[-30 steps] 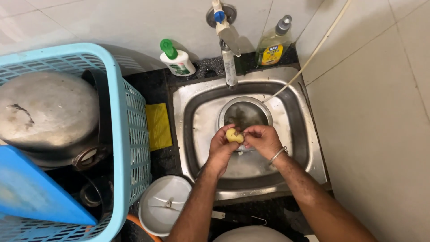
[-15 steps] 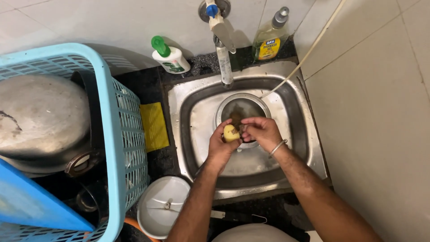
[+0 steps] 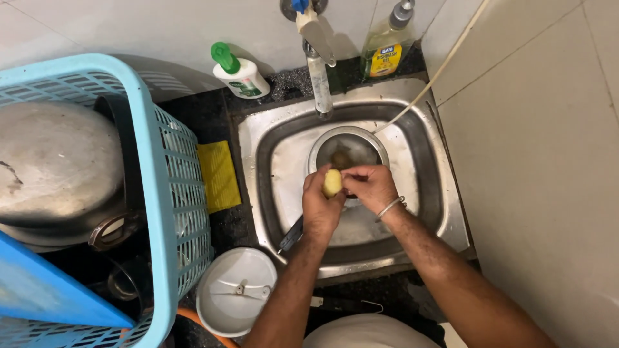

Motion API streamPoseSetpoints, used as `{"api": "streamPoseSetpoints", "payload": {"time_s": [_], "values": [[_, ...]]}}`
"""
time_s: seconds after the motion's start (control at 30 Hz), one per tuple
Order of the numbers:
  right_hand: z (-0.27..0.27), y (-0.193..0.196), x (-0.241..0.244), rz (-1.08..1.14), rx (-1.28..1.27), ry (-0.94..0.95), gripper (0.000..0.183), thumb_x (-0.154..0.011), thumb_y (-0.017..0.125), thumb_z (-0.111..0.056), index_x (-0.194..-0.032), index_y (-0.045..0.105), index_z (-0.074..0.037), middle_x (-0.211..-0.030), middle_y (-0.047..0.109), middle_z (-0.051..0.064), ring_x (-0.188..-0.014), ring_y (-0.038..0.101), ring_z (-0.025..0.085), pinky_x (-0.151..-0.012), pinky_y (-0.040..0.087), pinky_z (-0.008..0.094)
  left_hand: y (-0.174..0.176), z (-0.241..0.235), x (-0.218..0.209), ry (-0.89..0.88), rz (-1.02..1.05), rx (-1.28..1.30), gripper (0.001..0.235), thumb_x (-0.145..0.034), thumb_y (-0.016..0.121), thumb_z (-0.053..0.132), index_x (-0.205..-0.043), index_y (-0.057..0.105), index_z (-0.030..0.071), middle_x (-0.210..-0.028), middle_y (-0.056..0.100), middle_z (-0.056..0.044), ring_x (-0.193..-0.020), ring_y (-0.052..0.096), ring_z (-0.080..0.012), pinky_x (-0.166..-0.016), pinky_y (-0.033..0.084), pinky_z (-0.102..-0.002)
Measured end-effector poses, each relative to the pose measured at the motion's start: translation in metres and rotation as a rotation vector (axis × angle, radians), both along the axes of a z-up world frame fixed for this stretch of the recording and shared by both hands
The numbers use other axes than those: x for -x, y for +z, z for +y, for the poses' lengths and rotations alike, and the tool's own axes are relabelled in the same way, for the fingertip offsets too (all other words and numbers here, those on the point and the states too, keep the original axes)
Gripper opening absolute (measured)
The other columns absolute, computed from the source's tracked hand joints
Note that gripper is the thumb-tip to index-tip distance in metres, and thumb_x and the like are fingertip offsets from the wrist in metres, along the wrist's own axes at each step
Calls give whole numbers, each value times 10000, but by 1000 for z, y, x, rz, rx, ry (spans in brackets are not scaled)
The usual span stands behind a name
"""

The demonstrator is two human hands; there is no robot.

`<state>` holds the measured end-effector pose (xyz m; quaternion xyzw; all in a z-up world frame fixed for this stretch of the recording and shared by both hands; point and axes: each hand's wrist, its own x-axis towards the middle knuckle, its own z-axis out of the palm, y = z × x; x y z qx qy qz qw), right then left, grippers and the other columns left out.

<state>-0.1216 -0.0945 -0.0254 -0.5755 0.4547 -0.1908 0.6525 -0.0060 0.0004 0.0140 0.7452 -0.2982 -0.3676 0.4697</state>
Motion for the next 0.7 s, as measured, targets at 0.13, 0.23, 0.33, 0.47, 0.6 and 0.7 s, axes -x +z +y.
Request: {"api": "streamPoseSetpoints", "payload": {"time_s": [0.13,0.23,0.33,0.47,0.6,0.7], "values": [[-4,-17,3,-41,-89,-25,217,-898,723,-40,-1085,768,60,-911,784,152,-742,745,181,-694,632,285,-14,4,-4,3,54,15,620,-813,735,-75,-1399,546,-2,-1313,567,-141,-1138,657,-239,-930,591,-299],[-6,-27,10,-175,-191,-55,251,-897,702,-36,-1125,738,61,-957,770,134,-796,747,161,-726,658,289,-26,5,-6,79,331,97,668,-835,716,-52,-1458,477,-6,-1236,674,-156,-1064,687,-223,-848,591,-287],[-7,-26,13,-227,-179,-38,262,-939,671,-64,-1163,735,56,-968,770,137,-830,754,157,-750,670,285,-13,4,-11,74,349,-16,713,-834,737,-46,-1480,439,5,-1205,658,-143,-1020,691,-211,-820,590,-284],[-6,0,11,-176,-206,7,288,-920,701,-87,-1176,719,43,-960,771,130,-801,761,157,-741,658,262,-17,3,-11,57,442,95,701,-824,722,-83,-1446,406,-6,-1215,657,-131,-1050,697,-190,-856,607,-291],[-8,-6,8,-102,-142,6,279,-906,735,-81,-1144,744,65,-905,788,145,-739,751,144,-697,638,235,-38,6,-11,15,534,214,557,-874,686,-117,-1394,496,-58,-1201,690,-147,-1053,705,-199,-894,595,-300],[-7,-5,5,-84,-92,5,244,-895,732,-56,-1094,752,84,-849,777,142,-693,738,143,-643,631,250,-43,8,-11,-55,607,288,510,-883,671,-142,-1370,535,-77,-1183,697,-135,-1056,702,-188,-925,595,-295]]}}
